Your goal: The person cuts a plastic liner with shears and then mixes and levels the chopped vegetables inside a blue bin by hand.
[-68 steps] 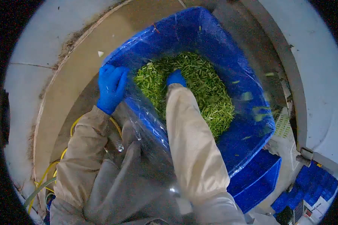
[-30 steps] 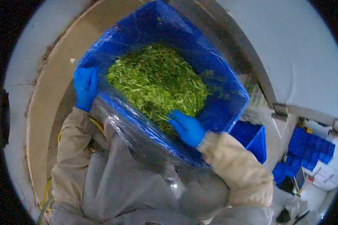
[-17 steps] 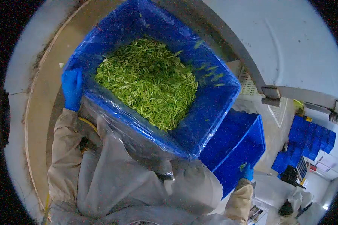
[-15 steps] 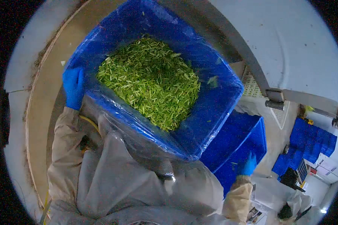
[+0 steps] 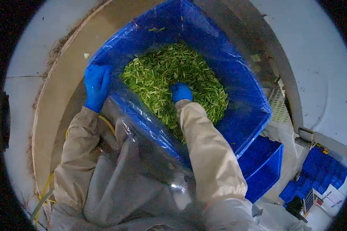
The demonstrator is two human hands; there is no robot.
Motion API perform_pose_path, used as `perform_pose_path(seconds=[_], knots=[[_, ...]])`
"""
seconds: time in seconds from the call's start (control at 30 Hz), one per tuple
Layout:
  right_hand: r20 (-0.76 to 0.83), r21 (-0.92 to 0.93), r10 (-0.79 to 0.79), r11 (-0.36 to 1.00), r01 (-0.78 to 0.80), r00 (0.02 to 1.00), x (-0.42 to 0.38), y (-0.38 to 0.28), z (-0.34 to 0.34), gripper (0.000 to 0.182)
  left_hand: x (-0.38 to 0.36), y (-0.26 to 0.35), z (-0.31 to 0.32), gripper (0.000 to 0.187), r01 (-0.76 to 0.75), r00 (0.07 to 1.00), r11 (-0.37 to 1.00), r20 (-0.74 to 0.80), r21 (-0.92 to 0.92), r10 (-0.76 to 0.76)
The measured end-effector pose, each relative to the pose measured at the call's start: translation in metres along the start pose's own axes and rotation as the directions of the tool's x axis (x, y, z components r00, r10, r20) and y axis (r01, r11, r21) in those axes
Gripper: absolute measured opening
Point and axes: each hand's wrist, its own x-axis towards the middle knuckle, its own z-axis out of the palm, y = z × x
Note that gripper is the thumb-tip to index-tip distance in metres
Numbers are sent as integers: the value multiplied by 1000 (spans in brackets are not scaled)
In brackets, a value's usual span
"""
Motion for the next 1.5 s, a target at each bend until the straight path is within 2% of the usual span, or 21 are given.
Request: perform_pose_path(seconds=[0.17, 0.27, 0.33, 0.37, 0.43, 0.57, 0.63, 0.77, 0.83, 0.9, 0.93, 0.97, 1.0, 1.07, 1.13, 1.23, 1.27, 1.3, 1.33, 1.37, 1.5], knots=[[-203, 321, -95, 934, 158, 974, -5, 4, -34, 30, -2, 1, 1, 3, -7, 1000, 1000, -15, -18, 7], [-185, 115, 0, 993, 22, 983, -6, 33, -21, 30, -1, 1, 3, 3, 4, 999, 1000, -39, -11, -4], [162, -99, 202, 977, -187, 966, -26, 29, -14, 33, -2, 1, 3, 3, 31, 999, 999, -26, -15, -31], [165, -97, 198, 978, -184, 966, -30, 29, -7, 33, -1, 0, 3, 3, 31, 999, 999, -26, -11, -32], [-64, 86, 117, 990, -111, 991, -36, 43, 18, 29, -2, 0, 2, 3, 31, 999, 999, -38, -35, -33], [-27, -75, 120, 990, -121, 992, -25, 47, 35, 27, -2, -3, 3, 3, 19, 1000, 999, -21, -39, -20], [162, 292, 82, 948, -127, 983, -36, 16, 9, 29, -3, -1, 4, 3, 14, 999, 1000, -41, -1, -14], [110, 412, -207, 899, 145, 972, -82, 9, 5, 21, -1, -1, 5, 3, 11, 1000, 1000, -28, -9, -11], [492, 736, -80, 570, -365, 867, -98, -24, -29, 10, -1, 1, 2, 4, 35, 999, 999, 1, -4, -35], [466, 720, -92, 618, -317, 880, -95, -8, -30, 8, -1, 1, 2, 4, 29, 999, 1000, -15, -7, -29], [389, 626, -25, 741, -244, 921, -87, 4, -26, 6, -1, 1, 3, 4, 22, 999, 1000, -28, -8, -22], [299, 507, 26, 842, -181, 954, -78, 21, -20, 5, 0, 1, 2, 4, 21, 999, 1000, -28, -6, -21], [116, 194, -82, 979, 59, 990, -62, 55, -7, 20, 0, 1, 2, 4, 26, 999, 1000, -22, -8, -26], [-68, -22, 185, 982, -186, 980, -36, 64, -13, 34, -1, 1, 1, 4, 31, 999, 999, -14, -6, -31], [-266, 67, 466, 882, -466, 844, -21, 45, -36, 46, 0, 2, 1, 3, 31, 999, 999, -27, -29, -31], [-202, 296, 456, 872, -390, 867, 24, 71, 7, 42, 0, 3, 2, 3, 33, 999, 999, -31, -29, -34], [-140, 95, 420, 907, -410, 897, 53, 80, 48, 47, 1, 3, 4, 3, 27, 999, 999, -31, -35, -28], [104, 355, 351, 861, -364, 931, 42, 36, 53, 55, 0, 3, 4, 3, 30, 999, 999, -31, -27, -30], [243, 200, 311, 911, -361, 919, 35, 4, 64, 62, -1, 3, 4, 3, 31, 999, 999, -32, -19, -32], [211, -38, 50, 998, -43, 976, 0, -60, 41, 59, -2, 1, 4, 3, 21, 999, 999, -32, -27, -22], [507, -135, 77, 991, -9, 859, -62, -82, 1, 44, 0, 0, 4, 2, -21, 1000, 1000, -23, -8, 21]])
